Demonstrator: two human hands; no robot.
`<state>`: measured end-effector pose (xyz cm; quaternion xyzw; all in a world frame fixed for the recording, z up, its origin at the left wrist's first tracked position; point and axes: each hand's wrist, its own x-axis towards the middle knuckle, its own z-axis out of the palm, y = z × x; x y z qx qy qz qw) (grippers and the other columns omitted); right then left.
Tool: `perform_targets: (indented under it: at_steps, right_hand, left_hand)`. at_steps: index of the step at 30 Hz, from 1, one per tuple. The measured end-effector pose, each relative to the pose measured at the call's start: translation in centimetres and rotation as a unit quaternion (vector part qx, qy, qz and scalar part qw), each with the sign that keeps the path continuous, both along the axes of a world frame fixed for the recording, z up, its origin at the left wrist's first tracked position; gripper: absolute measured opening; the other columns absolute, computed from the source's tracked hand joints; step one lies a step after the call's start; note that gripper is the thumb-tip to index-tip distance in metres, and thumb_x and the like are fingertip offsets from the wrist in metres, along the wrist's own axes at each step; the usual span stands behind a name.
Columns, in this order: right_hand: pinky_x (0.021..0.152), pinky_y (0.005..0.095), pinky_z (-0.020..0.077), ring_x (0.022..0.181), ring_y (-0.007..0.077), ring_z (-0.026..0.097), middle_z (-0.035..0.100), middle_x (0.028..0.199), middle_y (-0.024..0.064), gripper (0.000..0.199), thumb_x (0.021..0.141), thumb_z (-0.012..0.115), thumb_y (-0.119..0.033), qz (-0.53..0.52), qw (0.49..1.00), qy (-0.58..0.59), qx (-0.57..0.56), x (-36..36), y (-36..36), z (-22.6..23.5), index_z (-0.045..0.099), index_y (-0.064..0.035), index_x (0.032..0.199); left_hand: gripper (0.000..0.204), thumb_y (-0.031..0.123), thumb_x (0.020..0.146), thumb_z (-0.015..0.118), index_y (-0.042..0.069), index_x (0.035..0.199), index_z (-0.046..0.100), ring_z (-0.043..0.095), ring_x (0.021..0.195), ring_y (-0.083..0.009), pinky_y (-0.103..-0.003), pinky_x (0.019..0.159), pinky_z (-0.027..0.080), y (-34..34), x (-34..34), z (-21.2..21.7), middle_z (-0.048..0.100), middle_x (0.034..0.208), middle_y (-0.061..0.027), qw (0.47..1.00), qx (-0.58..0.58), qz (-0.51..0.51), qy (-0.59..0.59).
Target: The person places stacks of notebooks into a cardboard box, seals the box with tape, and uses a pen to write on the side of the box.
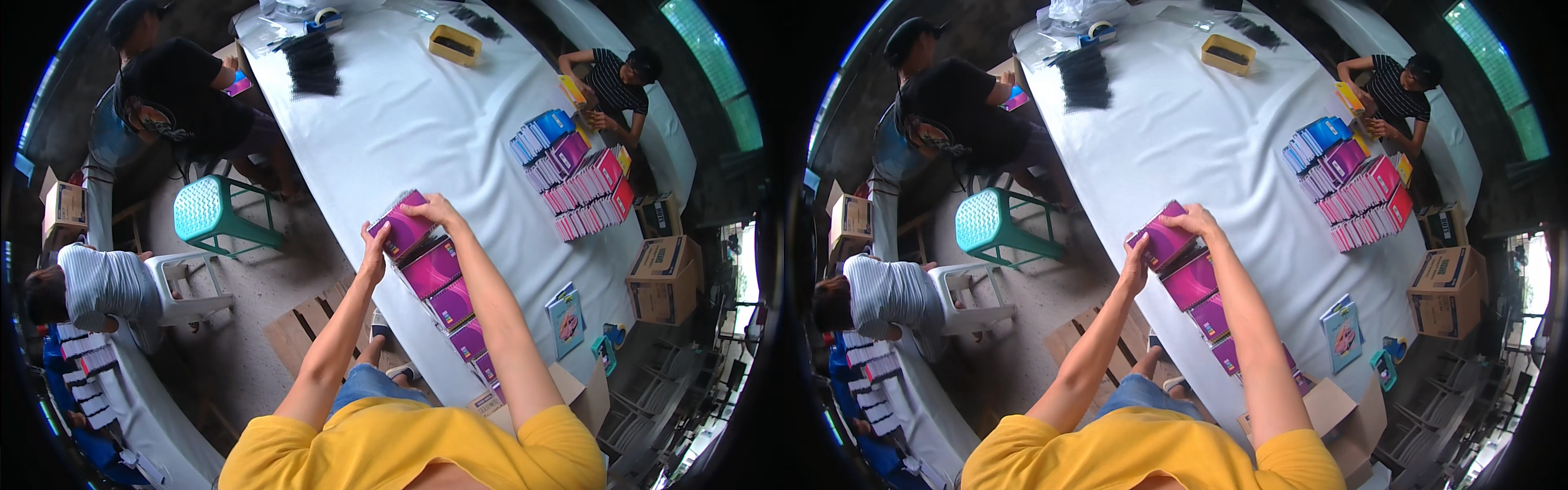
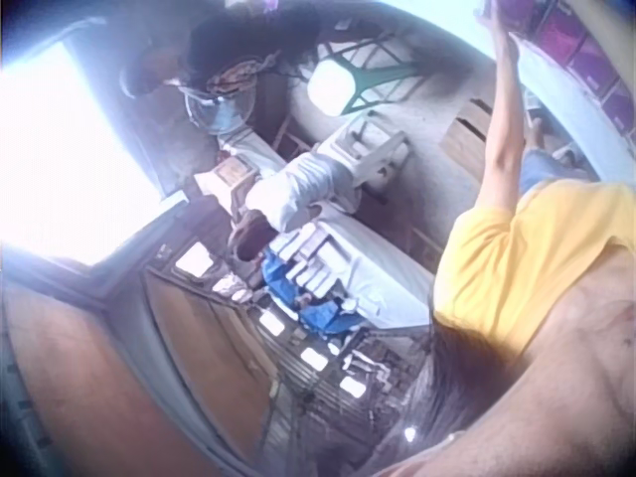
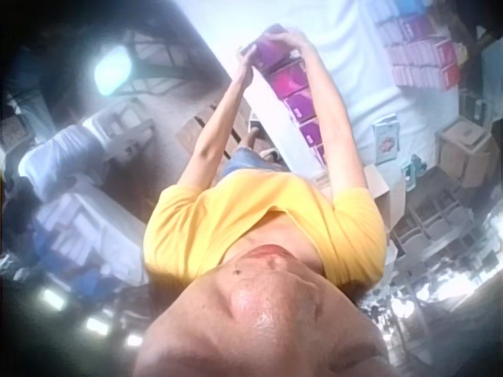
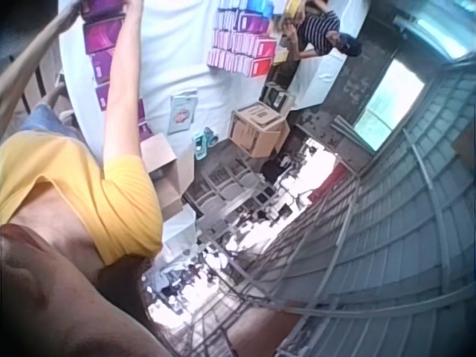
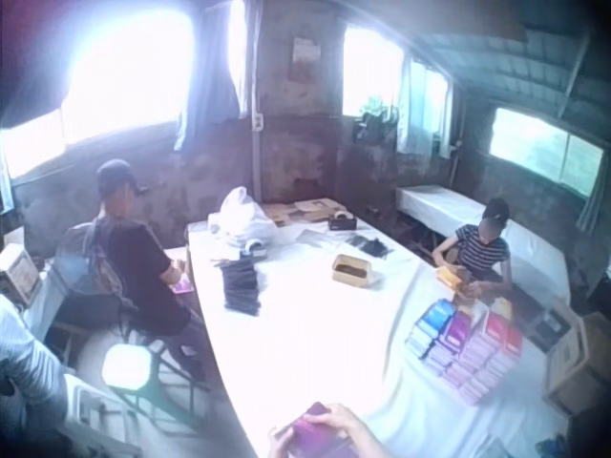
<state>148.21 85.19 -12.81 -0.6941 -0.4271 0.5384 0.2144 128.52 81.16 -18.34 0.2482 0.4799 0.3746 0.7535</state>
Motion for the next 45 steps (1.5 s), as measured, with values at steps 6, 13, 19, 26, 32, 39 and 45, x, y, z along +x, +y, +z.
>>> perform_targets:
  at_steps: [6, 13, 19, 26, 32, 39, 45]
  right_hand:
    - [0.094, 0.0324, 0.0462, 0.114, 0.0237, 0.056, 0.054, 0.128, 0.0198, 0.095, 0.067, 0.088, -0.032, -0.082, 0.924, 0.167, 0.333, 1.4, -6.3, 9.4, 0.038, -0.0038, 0.142]
    - [0.093, 0.0484, 0.0501, 0.120, 0.0325, 0.050, 0.044, 0.137, 0.0138, 0.106, 0.069, 0.074, -0.061, -0.292, 0.685, 0.610, 0.270, -4.2, -22.3, 21.0, 0.023, -0.0115, 0.148]
    - [0.105, 0.0487, 0.0400, 0.128, 0.0315, 0.044, 0.041, 0.143, 0.0148, 0.106, 0.068, 0.065, -0.072, -0.333, 0.575, 0.640, 0.385, -3.5, -31.0, 19.1, 0.028, -0.0115, 0.146]
    - [0.093, 0.0437, 0.0513, 0.120, 0.0273, 0.053, 0.044, 0.138, 0.0155, 0.082, 0.085, 0.066, -0.049, -0.415, 0.483, 0.639, 0.432, 1.4, -46.3, 12.7, 0.028, -0.0098, 0.146]
    - [0.087, 0.0378, 0.0538, 0.115, 0.0230, 0.056, 0.047, 0.133, 0.0143, 0.070, 0.089, 0.062, -0.040, -0.578, 0.567, 0.409, 0.422, -2.6, -56.5, 18.4, 0.031, -0.0076, 0.144]
    - [0.085, 0.0357, 0.0548, 0.113, 0.0207, 0.058, 0.051, 0.129, 0.0138, 0.058, 0.097, 0.052, -0.038, -0.595, 0.653, -0.047, 0.466, -9.0, -67.2, 18.6, 0.037, -0.0042, 0.141]
    - [0.093, 0.0407, 0.0498, 0.108, 0.0218, 0.060, 0.062, 0.113, 0.0121, 0.059, 0.099, 0.044, -0.046, -0.678, 0.464, 0.402, 0.404, -10.8, -72.3, 21.9, 0.043, -0.0005, 0.136]
  left_hand:
    - [0.123, 0.022, 0.061, 0.087, 0.014, 0.148, -0.001, 0.046, 0.121, -0.0294, -0.043, 0.105, 0.038, -1.3, 0.9, 14.4, 0.037, 0.131, -0.0172, 0.925, 0.373, 0.043, 0.060]
    - [0.131, 0.021, 0.055, 0.090, 0.015, 0.149, 0.000, 0.041, 0.124, -0.0344, -0.049, 0.103, 0.037, -6.5, 3.4, 23.3, 0.032, 0.135, -0.0208, 0.668, 0.728, 0.013, 0.152]
    - [0.110, 0.034, 0.063, 0.085, 0.062, 0.140, 0.011, 0.048, 0.121, -0.0284, -0.065, 0.106, 0.023, -14.1, 5.7, 28.9, 0.048, 0.127, -0.0074, 0.428, 0.883, -0.170, 0.095]
    - [0.098, 0.064, 0.073, 0.071, 0.032, 0.151, 0.022, 0.044, 0.130, -0.0195, -0.055, 0.110, 0.023, -27.5, 6.4, 33.0, 0.038, 0.148, -0.0051, 0.385, 0.857, -0.312, -0.139]
    - [0.101, 0.052, 0.074, 0.075, 0.012, 0.150, 0.022, 0.036, 0.134, -0.0270, -0.045, 0.109, 0.034, -32.3, 11.2, 23.8, 0.029, 0.152, -0.0143, 0.738, -0.115, -0.617, -0.247]
    - [0.100, 0.063, 0.077, 0.068, 0.018, 0.151, 0.018, 0.043, 0.130, -0.0311, -0.052, 0.102, 0.042, -43.9, 8.8, 24.5, 0.044, 0.140, -0.0163, 0.684, -0.222, -0.680, -0.140]
    - [0.088, 0.013, 0.077, 0.080, 0.002, 0.143, 0.024, 0.056, 0.113, -0.0243, -0.038, 0.099, 0.047, -47.1, 9.5, 26.1, 0.054, 0.124, -0.0141, 0.750, -0.083, -0.639, -0.148]
